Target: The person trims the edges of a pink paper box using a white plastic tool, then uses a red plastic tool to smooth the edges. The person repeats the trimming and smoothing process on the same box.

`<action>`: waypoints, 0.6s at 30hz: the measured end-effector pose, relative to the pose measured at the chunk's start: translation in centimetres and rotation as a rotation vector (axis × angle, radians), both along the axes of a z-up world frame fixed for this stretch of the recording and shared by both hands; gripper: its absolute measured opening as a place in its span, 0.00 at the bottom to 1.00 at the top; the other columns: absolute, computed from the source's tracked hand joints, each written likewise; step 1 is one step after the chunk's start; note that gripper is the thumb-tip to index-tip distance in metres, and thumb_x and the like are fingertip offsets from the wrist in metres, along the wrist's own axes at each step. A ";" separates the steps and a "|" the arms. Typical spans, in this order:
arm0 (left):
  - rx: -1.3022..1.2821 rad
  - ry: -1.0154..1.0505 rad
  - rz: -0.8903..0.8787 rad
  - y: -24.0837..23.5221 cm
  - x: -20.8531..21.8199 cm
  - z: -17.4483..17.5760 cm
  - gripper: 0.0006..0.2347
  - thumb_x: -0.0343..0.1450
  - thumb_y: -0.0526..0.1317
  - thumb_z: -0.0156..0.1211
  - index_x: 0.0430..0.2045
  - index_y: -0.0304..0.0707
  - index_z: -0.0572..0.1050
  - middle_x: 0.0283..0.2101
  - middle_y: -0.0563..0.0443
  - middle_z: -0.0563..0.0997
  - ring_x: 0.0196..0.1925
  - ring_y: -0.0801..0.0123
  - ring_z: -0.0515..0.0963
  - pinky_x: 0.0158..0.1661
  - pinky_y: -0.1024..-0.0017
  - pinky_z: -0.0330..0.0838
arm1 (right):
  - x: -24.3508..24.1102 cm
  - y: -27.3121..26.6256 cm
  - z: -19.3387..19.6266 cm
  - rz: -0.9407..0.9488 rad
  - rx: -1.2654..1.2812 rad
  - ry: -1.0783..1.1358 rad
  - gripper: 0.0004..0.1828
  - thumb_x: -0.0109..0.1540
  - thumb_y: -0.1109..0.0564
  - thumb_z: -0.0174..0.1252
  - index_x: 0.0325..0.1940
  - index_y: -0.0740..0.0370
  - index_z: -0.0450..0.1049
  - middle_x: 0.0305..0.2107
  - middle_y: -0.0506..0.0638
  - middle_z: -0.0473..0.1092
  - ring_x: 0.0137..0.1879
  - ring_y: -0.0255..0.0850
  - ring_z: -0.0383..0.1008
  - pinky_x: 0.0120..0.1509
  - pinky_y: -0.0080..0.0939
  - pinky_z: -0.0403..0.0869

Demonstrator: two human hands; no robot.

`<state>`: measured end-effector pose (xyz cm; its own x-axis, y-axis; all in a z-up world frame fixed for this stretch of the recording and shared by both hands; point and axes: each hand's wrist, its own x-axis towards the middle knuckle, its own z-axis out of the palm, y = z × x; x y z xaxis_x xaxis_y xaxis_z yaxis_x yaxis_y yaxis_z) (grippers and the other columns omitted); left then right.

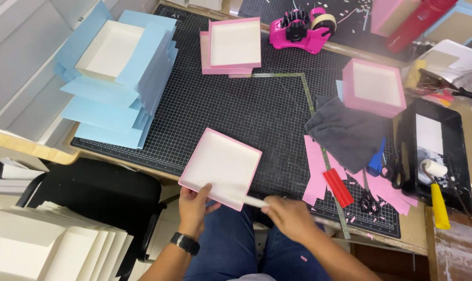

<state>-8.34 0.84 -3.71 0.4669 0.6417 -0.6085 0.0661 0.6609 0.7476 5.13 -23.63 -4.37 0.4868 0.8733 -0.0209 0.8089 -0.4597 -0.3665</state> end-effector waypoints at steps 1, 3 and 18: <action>0.003 -0.002 0.000 -0.1 0.1 0.2 0.15 0.67 0.34 0.64 0.46 0.41 0.69 0.43 0.43 0.81 0.37 0.58 0.83 0.30 0.58 0.84 | 1.2 0.2 -0.2 0.000 0.003 -0.002 0.11 0.69 0.42 0.48 0.48 0.46 0.68 0.32 0.47 0.76 0.33 0.49 0.79 0.31 0.56 0.70; 0.066 0.068 -0.012 -0.3 0.1 0.4 0.15 0.66 0.33 0.62 0.46 0.37 0.70 0.45 0.41 0.82 0.39 0.55 0.85 0.28 0.61 0.83 | 3.2 0.6 -0.9 -0.197 -0.170 0.021 0.11 0.67 0.40 0.49 0.51 0.38 0.69 0.23 0.49 0.76 0.27 0.52 0.77 0.32 0.58 0.70; 1.352 0.335 -0.171 0.5 8.2 1.3 0.09 0.73 0.44 0.61 0.38 0.43 0.70 0.23 0.43 0.82 0.30 0.44 0.84 0.27 0.49 0.76 | 1.6 -0.3 8.4 -0.728 0.237 0.233 0.24 0.67 0.46 0.55 0.68 0.28 0.71 0.53 0.52 0.78 0.57 0.63 0.76 0.59 0.66 0.74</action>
